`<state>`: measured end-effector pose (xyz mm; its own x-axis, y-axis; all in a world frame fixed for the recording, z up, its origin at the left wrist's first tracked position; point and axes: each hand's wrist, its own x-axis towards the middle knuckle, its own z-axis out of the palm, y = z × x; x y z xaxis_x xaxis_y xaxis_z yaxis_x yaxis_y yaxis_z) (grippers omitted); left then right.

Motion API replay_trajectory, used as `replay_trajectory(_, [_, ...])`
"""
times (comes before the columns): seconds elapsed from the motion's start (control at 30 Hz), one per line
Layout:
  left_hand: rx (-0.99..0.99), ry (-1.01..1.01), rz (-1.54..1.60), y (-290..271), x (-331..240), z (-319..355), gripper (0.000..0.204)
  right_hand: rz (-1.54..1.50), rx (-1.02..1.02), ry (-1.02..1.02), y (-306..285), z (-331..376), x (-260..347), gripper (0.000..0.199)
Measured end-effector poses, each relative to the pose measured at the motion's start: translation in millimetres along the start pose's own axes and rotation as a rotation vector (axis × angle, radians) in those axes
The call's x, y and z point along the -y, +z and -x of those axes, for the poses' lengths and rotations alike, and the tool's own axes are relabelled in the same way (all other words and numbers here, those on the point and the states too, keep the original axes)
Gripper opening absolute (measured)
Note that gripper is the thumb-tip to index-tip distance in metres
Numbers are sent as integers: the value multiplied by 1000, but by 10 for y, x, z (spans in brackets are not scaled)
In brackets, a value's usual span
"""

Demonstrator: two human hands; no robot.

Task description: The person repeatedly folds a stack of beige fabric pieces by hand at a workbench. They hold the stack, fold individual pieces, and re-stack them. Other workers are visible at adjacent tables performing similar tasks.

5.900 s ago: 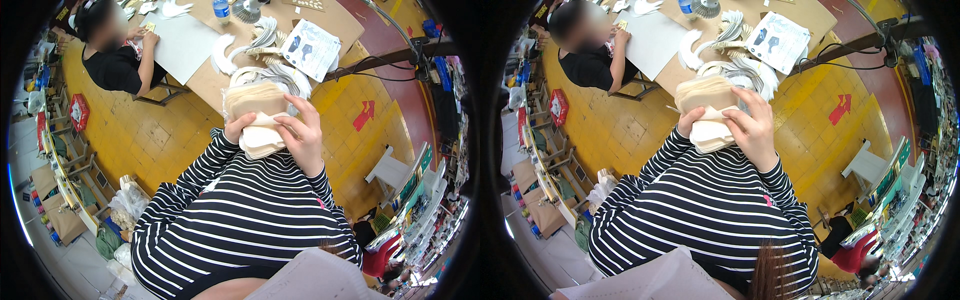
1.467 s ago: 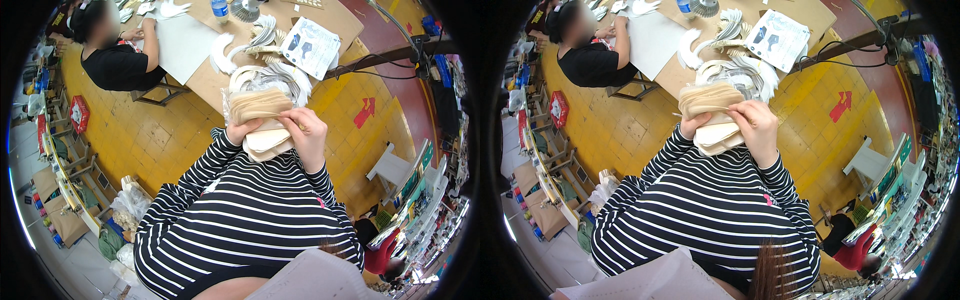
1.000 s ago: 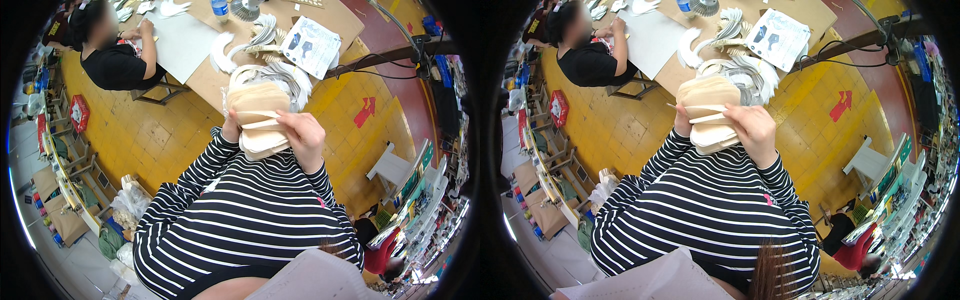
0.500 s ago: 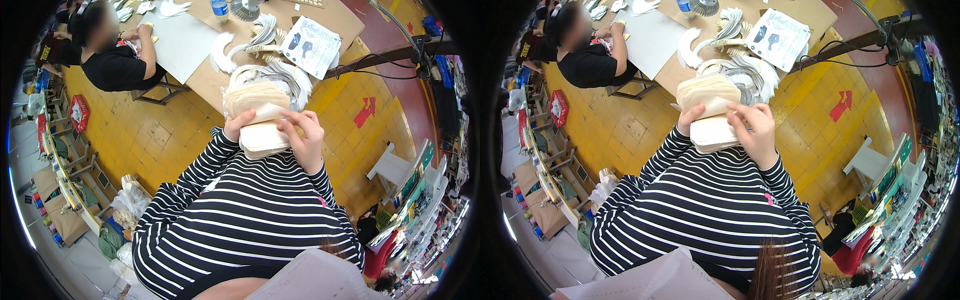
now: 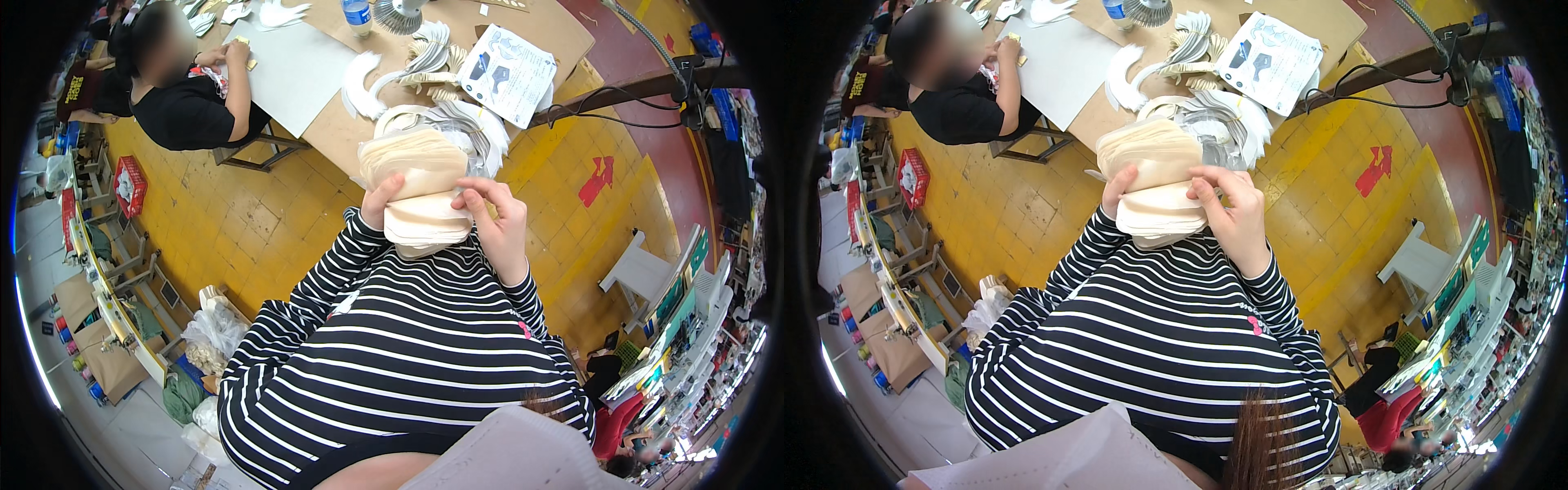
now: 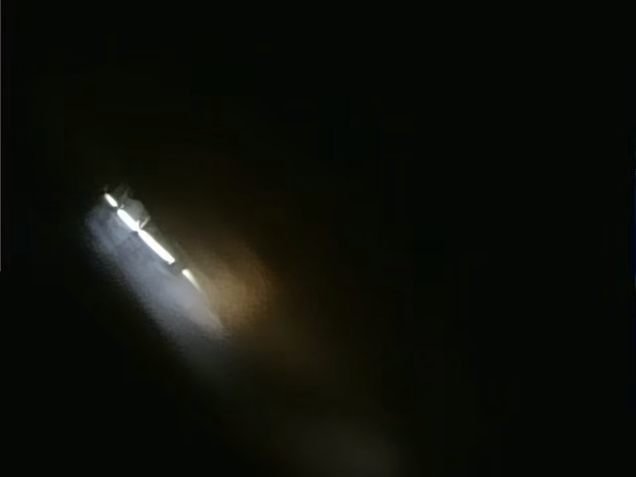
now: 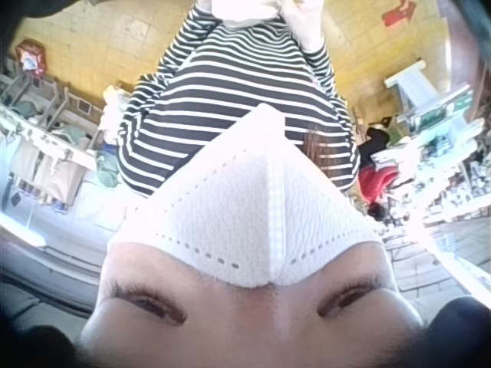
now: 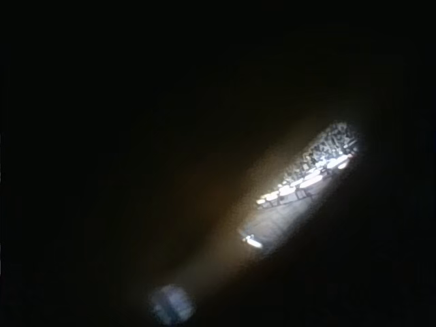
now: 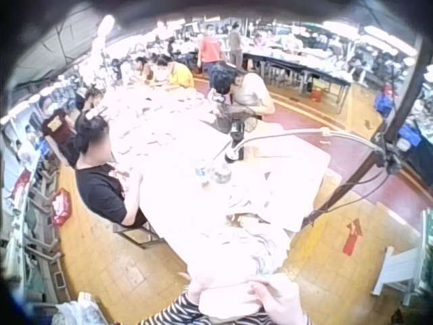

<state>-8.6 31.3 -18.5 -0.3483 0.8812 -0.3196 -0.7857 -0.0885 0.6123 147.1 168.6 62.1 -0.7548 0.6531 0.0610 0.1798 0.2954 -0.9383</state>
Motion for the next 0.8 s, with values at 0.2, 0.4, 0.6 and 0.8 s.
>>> replay_trajectory(0.2, [10,74,-117,-11,1,12,49,61,-45,46,35,-23,74,22])
replay_trajectory(0.4, [13,55,101,12,26,41,53,121,-19,-165,29,1,-21,9])
replay_trajectory(0.6, [6,10,-57,17,-73,48,48,2,-33,-19,37,25,-12,20])
replay_trajectory(0.8, [-14,81,-74,67,-18,30,44,-191,-67,166,79,25,-15,35])
